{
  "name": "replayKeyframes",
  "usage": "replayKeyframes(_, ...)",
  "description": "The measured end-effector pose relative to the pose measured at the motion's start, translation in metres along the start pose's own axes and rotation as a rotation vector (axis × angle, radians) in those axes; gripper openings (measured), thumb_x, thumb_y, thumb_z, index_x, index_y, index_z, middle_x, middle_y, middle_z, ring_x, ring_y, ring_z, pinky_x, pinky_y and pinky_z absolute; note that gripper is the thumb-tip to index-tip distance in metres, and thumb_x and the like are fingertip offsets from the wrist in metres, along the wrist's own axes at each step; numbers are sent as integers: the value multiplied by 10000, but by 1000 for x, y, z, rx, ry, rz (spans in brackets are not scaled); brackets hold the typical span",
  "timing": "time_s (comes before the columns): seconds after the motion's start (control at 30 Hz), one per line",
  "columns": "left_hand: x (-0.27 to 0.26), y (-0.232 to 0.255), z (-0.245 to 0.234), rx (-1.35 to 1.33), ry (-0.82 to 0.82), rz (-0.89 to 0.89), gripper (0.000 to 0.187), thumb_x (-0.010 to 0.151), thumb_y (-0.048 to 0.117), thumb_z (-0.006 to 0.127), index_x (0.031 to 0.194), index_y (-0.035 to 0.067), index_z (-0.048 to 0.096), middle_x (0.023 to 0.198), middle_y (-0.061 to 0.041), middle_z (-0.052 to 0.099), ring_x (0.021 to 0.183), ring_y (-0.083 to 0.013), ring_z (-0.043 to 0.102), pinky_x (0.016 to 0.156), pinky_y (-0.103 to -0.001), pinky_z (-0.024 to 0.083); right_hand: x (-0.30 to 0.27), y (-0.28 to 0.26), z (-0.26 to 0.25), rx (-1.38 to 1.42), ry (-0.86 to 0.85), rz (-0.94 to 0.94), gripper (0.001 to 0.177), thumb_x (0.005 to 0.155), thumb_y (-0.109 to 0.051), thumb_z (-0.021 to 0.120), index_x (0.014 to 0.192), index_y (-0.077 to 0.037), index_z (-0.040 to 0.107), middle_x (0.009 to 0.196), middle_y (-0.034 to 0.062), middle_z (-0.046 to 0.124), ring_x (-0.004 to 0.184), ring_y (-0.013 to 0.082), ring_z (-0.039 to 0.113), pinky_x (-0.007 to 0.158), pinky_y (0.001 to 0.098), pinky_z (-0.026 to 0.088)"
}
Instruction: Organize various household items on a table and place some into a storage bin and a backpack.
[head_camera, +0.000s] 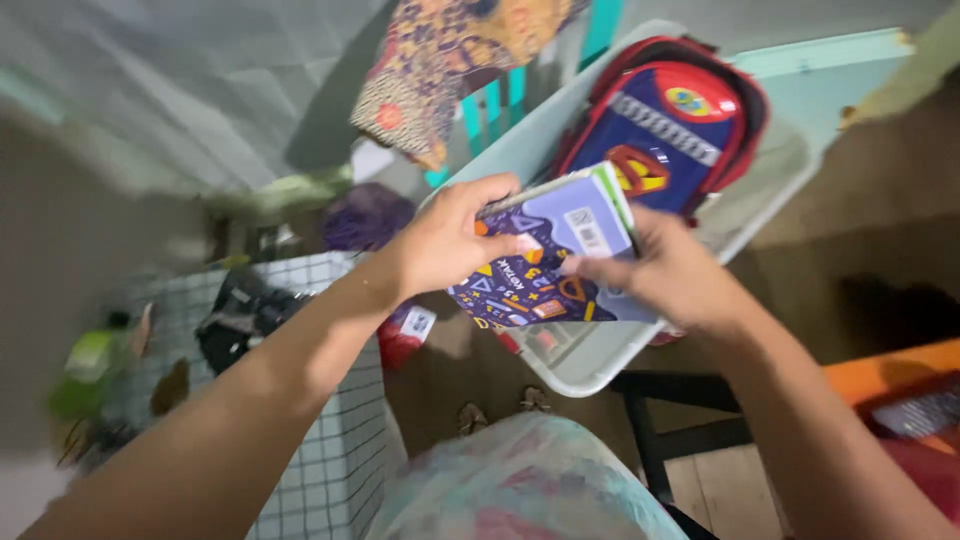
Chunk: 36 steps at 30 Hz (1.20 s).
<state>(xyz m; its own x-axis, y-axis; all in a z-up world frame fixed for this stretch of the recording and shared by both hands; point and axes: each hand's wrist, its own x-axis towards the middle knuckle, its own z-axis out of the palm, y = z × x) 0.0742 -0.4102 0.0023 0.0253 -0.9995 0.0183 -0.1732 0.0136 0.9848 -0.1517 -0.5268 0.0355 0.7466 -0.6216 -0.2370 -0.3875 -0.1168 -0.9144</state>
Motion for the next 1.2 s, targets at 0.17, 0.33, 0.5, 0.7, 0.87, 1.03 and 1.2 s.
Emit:
replayKeyframes(0.17, 29, 7, 24, 184, 15, -22, 288, 862, 85, 822, 1065, 33, 624, 900, -50, 697, 859, -119, 653, 768, -312, 565, -15, 20, -17, -198, 42, 67, 317, 846, -196, 768, 1111, -30, 713, 886, 100, 788, 768, 150, 717, 712, 356, 589)
replayKeyframes(0.33, 79, -21, 35, 389, 13, 137, 462, 835, 124, 809, 1243, 97, 596, 1104, -110, 663, 1086, -255, 642, 961, -387, 500, -33, 32, -35, -416, 253, 60, 372, 881, -220, 709, 1175, -6, 632, 908, 242, 752, 844, 334, 740, 759, 439, 568)
replayKeyframes(0.5, 141, -48, 51, 592, -48, 140, 598, 830, 187, 816, 1358, 137, 541, 1273, -143, 591, 1248, -339, 554, 1060, -435, 440, -35, 44, -70, -384, 457, 355, 445, 912, -234, 648, 1275, -26, 496, 957, 308, 714, 861, 446, 729, 753, 512, 569)
replayKeyframes(0.7, 228, -83, 82, 878, -150, 106, 702, 773, 242, 844, 1397, 169, 531, 1426, -135, 502, 1369, -361, 422, 1153, -533, 290, -15, 91, -123, -346, 523, 500, 450, 901, -239, 655, 1264, -37, 483, 960, 320, 704, 844, 469, 720, 746, 543, 574)
replayKeyframes(0.87, 304, -105, 96, 1062, -221, 14, 994, 745, 282, 872, 1551, 129, 312, 1620, -178, 270, 1509, -375, 205, 1211, -613, 107, 6, 107, -159, -306, 443, 552, 433, 908, -273, 652, 1216, -23, 480, 917, 315, 707, 838, 475, 722, 773, 543, 560)
replayKeyframes(1.03, 369, -105, 94, 1211, -273, -22, 1129, 702, 270, 898, 1591, 110, 222, 1658, -194, 187, 1524, -395, 140, 1200, -618, 84, 21, 129, -176, -314, 385, 563, 418, 921, -288, 650, 1179, -9, 477, 915, 316, 702, 865, 486, 700, 803, 552, 537)
replayKeyframes(1.2, 393, -127, 82, 1277, -234, 83, 1098, 678, 232, 904, 1590, 86, 310, 1527, -180, 362, 1440, -401, 294, 1204, -582, 181, 24, 145, -180, -280, 372, 541, 442, 909, -284, 647, 1225, -33, 465, 957, 309, 695, 913, 490, 680, 823, 556, 523)
